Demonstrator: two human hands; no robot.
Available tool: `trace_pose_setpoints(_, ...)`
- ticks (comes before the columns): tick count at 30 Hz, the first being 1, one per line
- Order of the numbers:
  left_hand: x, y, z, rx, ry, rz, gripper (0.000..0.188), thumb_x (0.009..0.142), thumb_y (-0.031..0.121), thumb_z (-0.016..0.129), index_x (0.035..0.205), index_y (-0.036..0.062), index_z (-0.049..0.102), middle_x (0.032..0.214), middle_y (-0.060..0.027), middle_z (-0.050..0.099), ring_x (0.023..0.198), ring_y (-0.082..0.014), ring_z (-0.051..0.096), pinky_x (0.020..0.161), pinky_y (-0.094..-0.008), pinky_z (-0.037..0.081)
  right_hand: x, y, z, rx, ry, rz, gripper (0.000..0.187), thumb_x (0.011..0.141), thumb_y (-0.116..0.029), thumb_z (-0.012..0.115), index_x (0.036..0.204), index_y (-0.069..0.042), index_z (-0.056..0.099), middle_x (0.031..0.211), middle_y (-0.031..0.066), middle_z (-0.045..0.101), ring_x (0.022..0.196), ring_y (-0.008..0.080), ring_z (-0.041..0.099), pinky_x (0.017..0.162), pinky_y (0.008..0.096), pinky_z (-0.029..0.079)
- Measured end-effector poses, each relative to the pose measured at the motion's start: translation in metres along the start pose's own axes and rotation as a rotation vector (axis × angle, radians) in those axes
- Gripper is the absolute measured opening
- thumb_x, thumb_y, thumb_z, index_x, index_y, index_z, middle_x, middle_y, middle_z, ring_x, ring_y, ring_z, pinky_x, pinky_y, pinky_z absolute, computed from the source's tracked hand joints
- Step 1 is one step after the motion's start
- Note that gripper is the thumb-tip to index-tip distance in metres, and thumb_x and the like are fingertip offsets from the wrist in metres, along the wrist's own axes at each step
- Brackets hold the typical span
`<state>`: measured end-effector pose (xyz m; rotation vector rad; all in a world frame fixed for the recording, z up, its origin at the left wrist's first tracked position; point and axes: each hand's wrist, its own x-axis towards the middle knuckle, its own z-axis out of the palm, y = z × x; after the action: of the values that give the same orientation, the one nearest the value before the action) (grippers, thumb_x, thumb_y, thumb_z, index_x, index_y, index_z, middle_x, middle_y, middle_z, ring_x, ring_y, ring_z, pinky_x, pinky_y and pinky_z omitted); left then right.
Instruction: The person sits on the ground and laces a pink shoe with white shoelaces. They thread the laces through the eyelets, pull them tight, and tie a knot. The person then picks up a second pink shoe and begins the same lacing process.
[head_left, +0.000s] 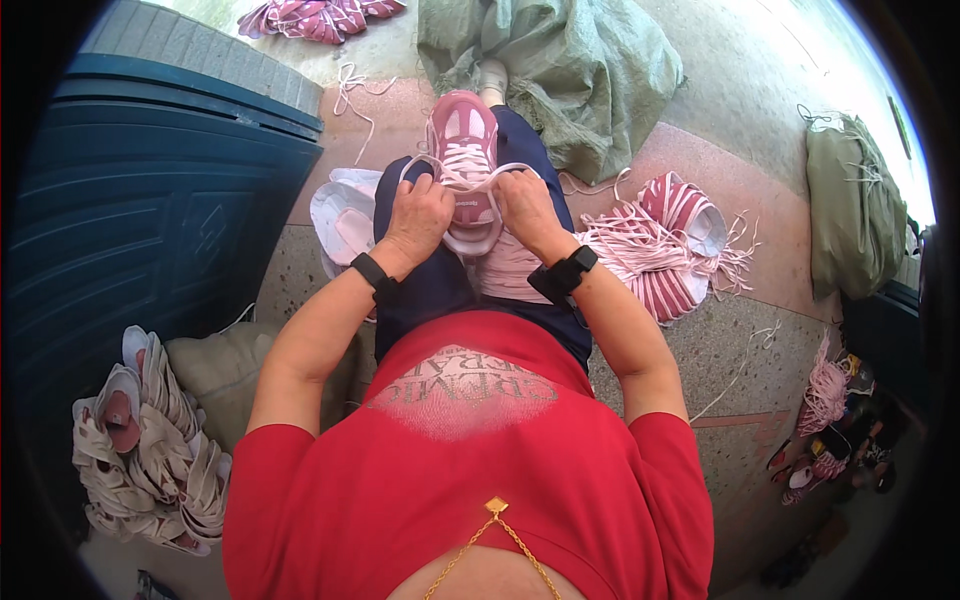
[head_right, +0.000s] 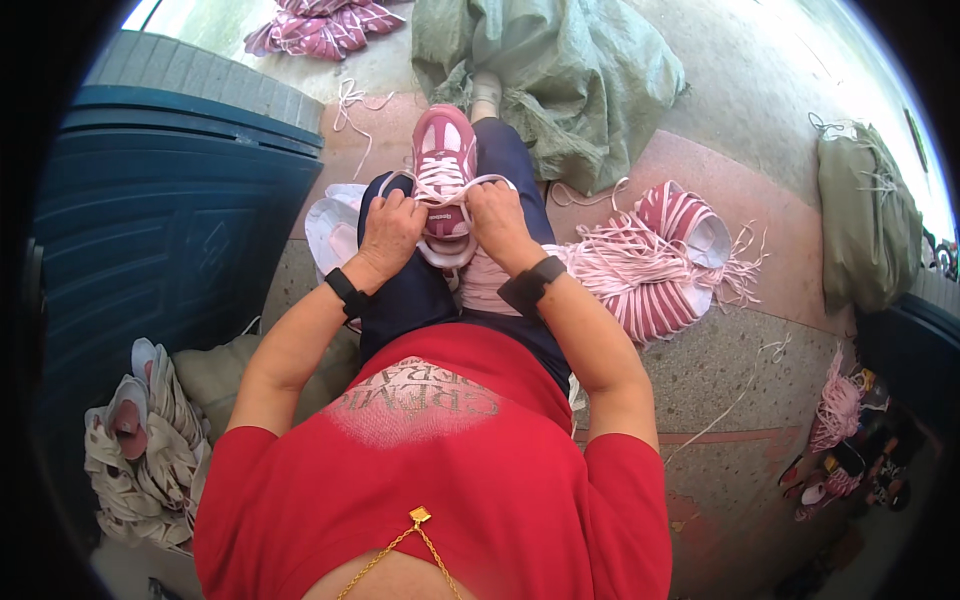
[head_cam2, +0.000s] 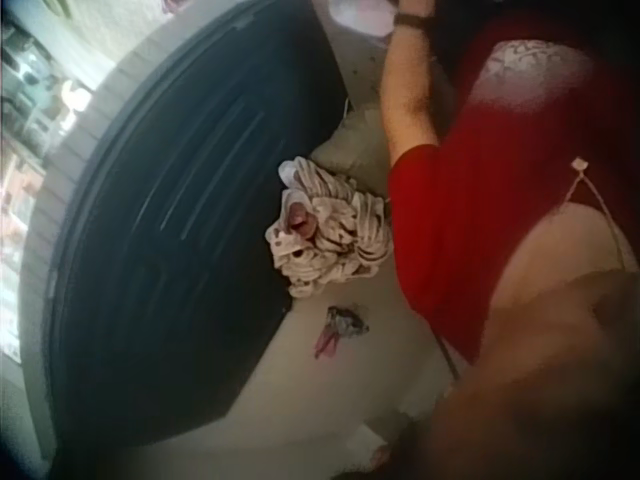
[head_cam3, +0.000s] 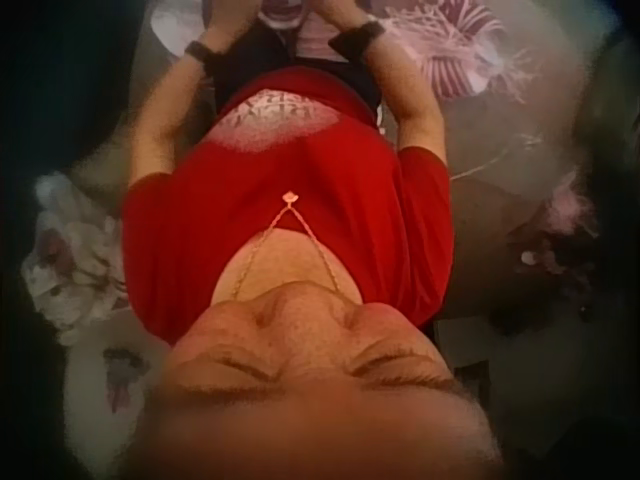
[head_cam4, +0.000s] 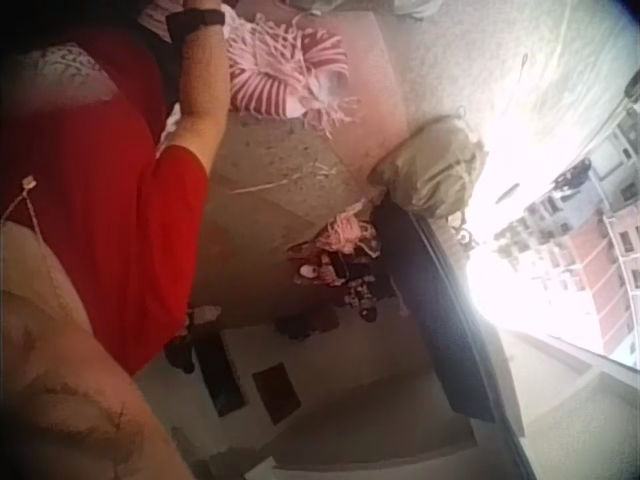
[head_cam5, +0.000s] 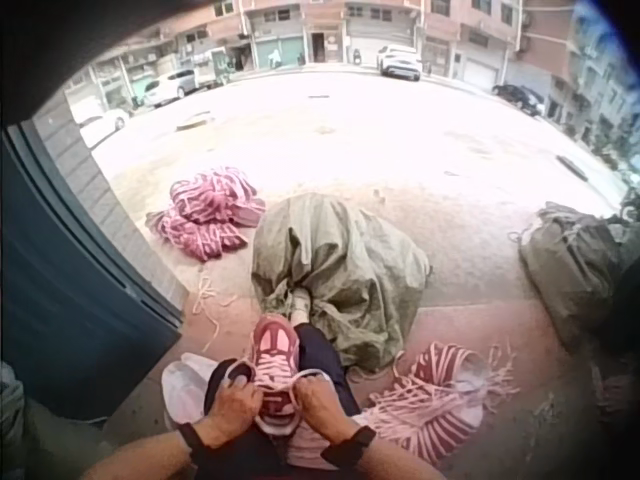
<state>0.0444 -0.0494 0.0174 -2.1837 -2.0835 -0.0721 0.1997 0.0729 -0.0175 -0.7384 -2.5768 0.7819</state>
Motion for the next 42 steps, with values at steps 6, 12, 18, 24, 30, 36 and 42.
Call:
trace_pose_setpoints(6, -0.004, -0.003, 0.003, -0.031, 0.021, 0.021, 0.007, 0.073, 0.015, 0.057, 0.078, 0.0101, 0.058, 0.074, -0.0035, 0.054, 0.080, -0.0210, 0.050, 0.068, -0.0347, 0.038, 0.001, -0.011, -0.006, -0.098, -0.093, 0.002, 0.010, 0.080, -0.012, 0.059, 0.081, -0.003, 0.063, 0.076, 0.0167, 0.060, 0.078, 0.0339, 0.057, 0.073, 0.0438, 0.045)
trace_pose_setpoints(12, -0.007, -0.007, 0.002, -0.058, 0.027, 0.035, 0.007, 0.074, 0.016, 0.056, 0.079, 0.0110, 0.058, 0.075, -0.0023, 0.054, 0.081, -0.0203, 0.051, 0.068, -0.0342, 0.038, -0.005, -0.003, -0.001, -0.103, -0.058, 0.026, 0.013, 0.080, -0.012, 0.057, 0.091, -0.004, 0.060, 0.076, 0.0133, 0.060, 0.079, 0.0310, 0.057, 0.070, 0.0404, 0.047)
trace_pose_setpoints(18, -0.009, -0.009, 0.002, -0.076, 0.016, 0.031, 0.008, 0.074, 0.017, 0.057, 0.080, 0.0116, 0.060, 0.077, -0.0015, 0.054, 0.083, -0.0194, 0.051, 0.068, -0.0339, 0.038, -0.003, 0.002, -0.015, -0.233, -0.144, -0.310, 0.012, 0.077, -0.006, 0.054, 0.088, -0.007, 0.059, 0.080, 0.0071, 0.058, 0.083, 0.0264, 0.055, 0.072, 0.0374, 0.044)
trace_pose_setpoints(24, 0.007, -0.019, -0.004, -0.665, 0.086, -0.286, 0.012, 0.079, 0.015, 0.062, 0.087, 0.0084, 0.067, 0.077, -0.0038, 0.062, 0.073, -0.0214, 0.058, 0.063, -0.0328, 0.043, 0.008, -0.013, -0.014, 0.039, 0.116, -0.128, 0.005, 0.080, -0.010, 0.056, 0.082, -0.008, 0.060, 0.081, 0.0081, 0.055, 0.085, 0.0274, 0.052, 0.076, 0.0402, 0.038)
trace_pose_setpoints(30, 0.065, -0.039, -0.011, -1.443, 0.054, -0.740, 0.018, 0.084, 0.013, 0.063, 0.092, -0.0028, 0.067, 0.079, -0.0019, 0.064, 0.067, -0.0081, 0.055, 0.061, -0.0249, 0.045, 0.077, -0.046, -0.030, 0.320, 0.237, 0.062, 0.014, 0.082, -0.016, 0.060, 0.086, -0.003, 0.062, 0.078, 0.0149, 0.062, 0.076, 0.0342, 0.059, 0.068, 0.0423, 0.045)
trace_pose_setpoints(36, 0.050, -0.090, 0.030, -1.298, 0.071, -0.821, 0.021, 0.082, 0.013, 0.063, 0.094, -0.0034, 0.066, 0.085, -0.0053, 0.066, 0.077, -0.0106, 0.058, 0.068, -0.0259, 0.047, 0.073, 0.006, -0.009, 0.406, 0.191, 0.257, 0.028, 0.084, -0.019, 0.064, 0.100, 0.002, 0.058, 0.080, 0.0096, 0.060, 0.074, 0.0180, 0.057, 0.067, 0.0319, 0.045)
trace_pose_setpoints(42, -0.122, -0.175, 0.107, -0.762, 0.036, -1.132, 0.029, 0.077, 0.016, 0.059, 0.100, 0.0003, 0.064, 0.098, -0.0198, 0.065, 0.095, -0.0329, 0.062, 0.083, -0.0385, 0.048, -0.015, 0.082, -0.004, 0.437, 0.135, 0.563, 0.033, 0.087, -0.018, 0.060, 0.111, 0.005, 0.057, 0.096, 0.0091, 0.064, 0.085, 0.0146, 0.059, 0.077, 0.0273, 0.047)
